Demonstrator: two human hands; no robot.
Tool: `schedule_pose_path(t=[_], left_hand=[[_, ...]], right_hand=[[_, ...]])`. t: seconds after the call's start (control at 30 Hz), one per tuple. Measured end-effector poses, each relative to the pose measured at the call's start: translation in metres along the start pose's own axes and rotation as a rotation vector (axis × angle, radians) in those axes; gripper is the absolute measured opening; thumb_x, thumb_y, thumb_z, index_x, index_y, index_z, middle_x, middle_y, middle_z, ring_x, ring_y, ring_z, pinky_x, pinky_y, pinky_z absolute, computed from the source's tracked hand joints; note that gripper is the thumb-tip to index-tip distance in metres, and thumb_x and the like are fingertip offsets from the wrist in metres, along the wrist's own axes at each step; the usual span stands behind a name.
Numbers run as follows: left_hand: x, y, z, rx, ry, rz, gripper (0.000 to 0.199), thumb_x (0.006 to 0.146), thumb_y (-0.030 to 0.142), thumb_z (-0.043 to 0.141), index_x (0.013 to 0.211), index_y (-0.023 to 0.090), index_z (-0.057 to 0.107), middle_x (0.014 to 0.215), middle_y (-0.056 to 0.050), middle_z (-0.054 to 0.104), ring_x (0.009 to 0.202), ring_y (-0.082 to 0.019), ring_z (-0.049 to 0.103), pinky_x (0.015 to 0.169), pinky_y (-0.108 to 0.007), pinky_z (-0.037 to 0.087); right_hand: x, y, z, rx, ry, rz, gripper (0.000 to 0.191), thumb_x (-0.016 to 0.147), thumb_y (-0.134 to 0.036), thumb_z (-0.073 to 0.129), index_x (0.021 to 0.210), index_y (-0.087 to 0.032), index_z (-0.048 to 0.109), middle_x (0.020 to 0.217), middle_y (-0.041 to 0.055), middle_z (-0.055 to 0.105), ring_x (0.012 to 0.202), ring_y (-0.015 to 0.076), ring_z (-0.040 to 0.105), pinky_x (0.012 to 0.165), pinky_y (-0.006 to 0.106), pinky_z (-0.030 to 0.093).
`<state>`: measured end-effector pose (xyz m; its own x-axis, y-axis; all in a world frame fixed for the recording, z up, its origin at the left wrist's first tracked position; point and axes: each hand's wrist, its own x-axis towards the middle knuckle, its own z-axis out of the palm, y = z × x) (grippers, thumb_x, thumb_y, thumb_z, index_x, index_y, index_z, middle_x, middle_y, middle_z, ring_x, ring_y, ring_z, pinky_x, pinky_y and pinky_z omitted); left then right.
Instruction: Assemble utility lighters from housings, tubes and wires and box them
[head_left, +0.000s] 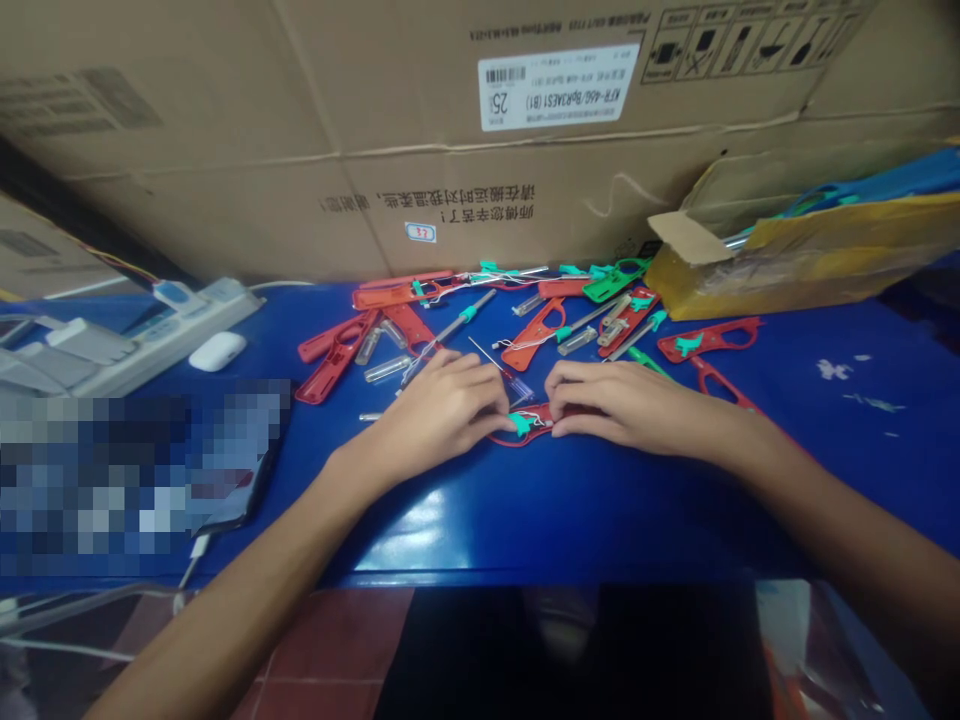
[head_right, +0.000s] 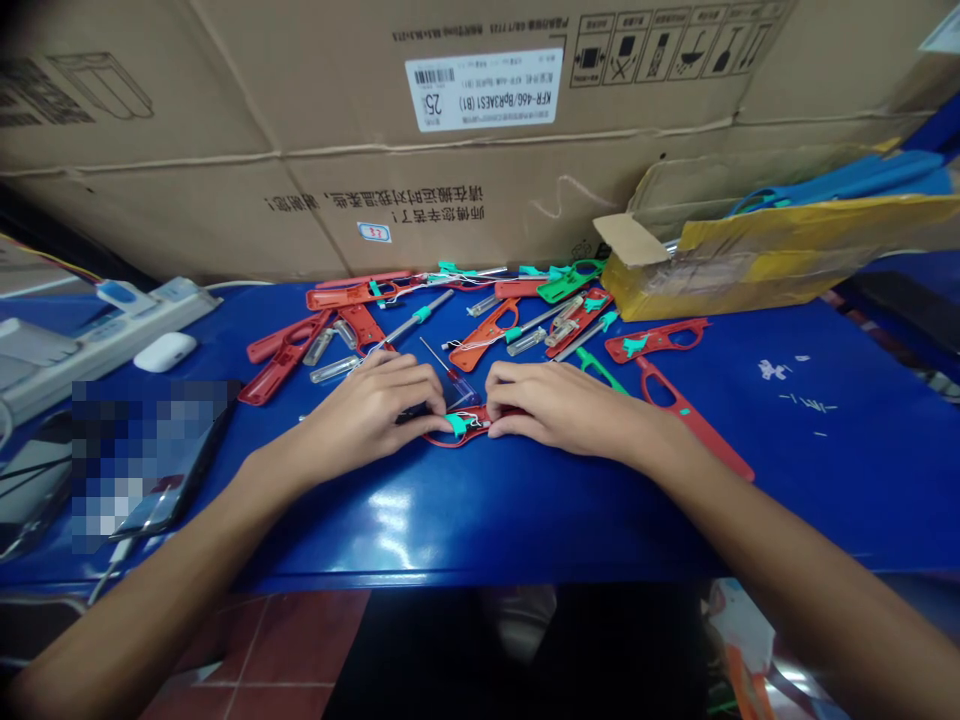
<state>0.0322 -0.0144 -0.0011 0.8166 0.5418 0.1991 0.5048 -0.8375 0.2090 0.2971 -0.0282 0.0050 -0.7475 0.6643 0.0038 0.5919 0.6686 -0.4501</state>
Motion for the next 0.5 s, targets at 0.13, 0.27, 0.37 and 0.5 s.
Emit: schedule_pose_path(t=[0.13, 0.27, 0.37, 0.5], left_hand=[[-0.0008, -0.0005, -0.0001, 0.000, 0.047, 0.016, 0.018, 0.097, 0.036, 0.066, 0.092, 0.019, 0.067, 0.096, -0.001, 0.070, 0.087, -0.018, 0.056, 0.086, -0.034, 0.032], [0.0002, -0.0004, 0.0014, -0.014, 0.058, 0.014, 0.018, 0.095, 0.036, 0.068, 0.090, 0.019, 0.067, 0.094, 0.000, 0.070, 0.087, -0.018, 0.057, 0.086, -0.034, 0.032], [0.0014, 0.0001, 0.0032, -0.027, 0.039, 0.006, 0.018, 0.095, 0.035, 0.069, 0.089, 0.018, 0.067, 0.092, 0.000, 0.069, 0.086, -0.017, 0.058, 0.085, -0.033, 0.033], [0.0019, 0.0002, 0.0032, -0.027, 0.046, 0.003, 0.018, 0.094, 0.035, 0.071, 0.089, 0.018, 0.070, 0.093, 0.000, 0.070, 0.087, -0.017, 0.059, 0.085, -0.033, 0.034]], right_hand=[[0.0002, 0.0002, 0.0011, 0.007, 0.009, 0.002, 0.021, 0.101, -0.040, 0.056, 0.095, -0.022, 0.067, 0.105, 0.0019, 0.065, 0.089, 0.0156, 0.063, 0.074, 0.028, 0.042], [-0.0005, 0.0005, 0.0012, 0.008, 0.012, 0.013, 0.021, 0.100, -0.040, 0.057, 0.096, -0.022, 0.067, 0.105, 0.0017, 0.065, 0.090, 0.0157, 0.063, 0.074, 0.028, 0.042], [-0.0011, 0.0005, 0.0011, 0.004, 0.012, 0.023, 0.023, 0.101, -0.041, 0.056, 0.095, -0.022, 0.068, 0.105, 0.0023, 0.065, 0.090, 0.0165, 0.064, 0.074, 0.029, 0.042], [-0.0014, 0.0000, 0.0021, 0.013, 0.012, 0.033, 0.021, 0.101, -0.039, 0.056, 0.096, -0.022, 0.068, 0.106, 0.0022, 0.065, 0.091, 0.0165, 0.064, 0.076, 0.029, 0.043]])
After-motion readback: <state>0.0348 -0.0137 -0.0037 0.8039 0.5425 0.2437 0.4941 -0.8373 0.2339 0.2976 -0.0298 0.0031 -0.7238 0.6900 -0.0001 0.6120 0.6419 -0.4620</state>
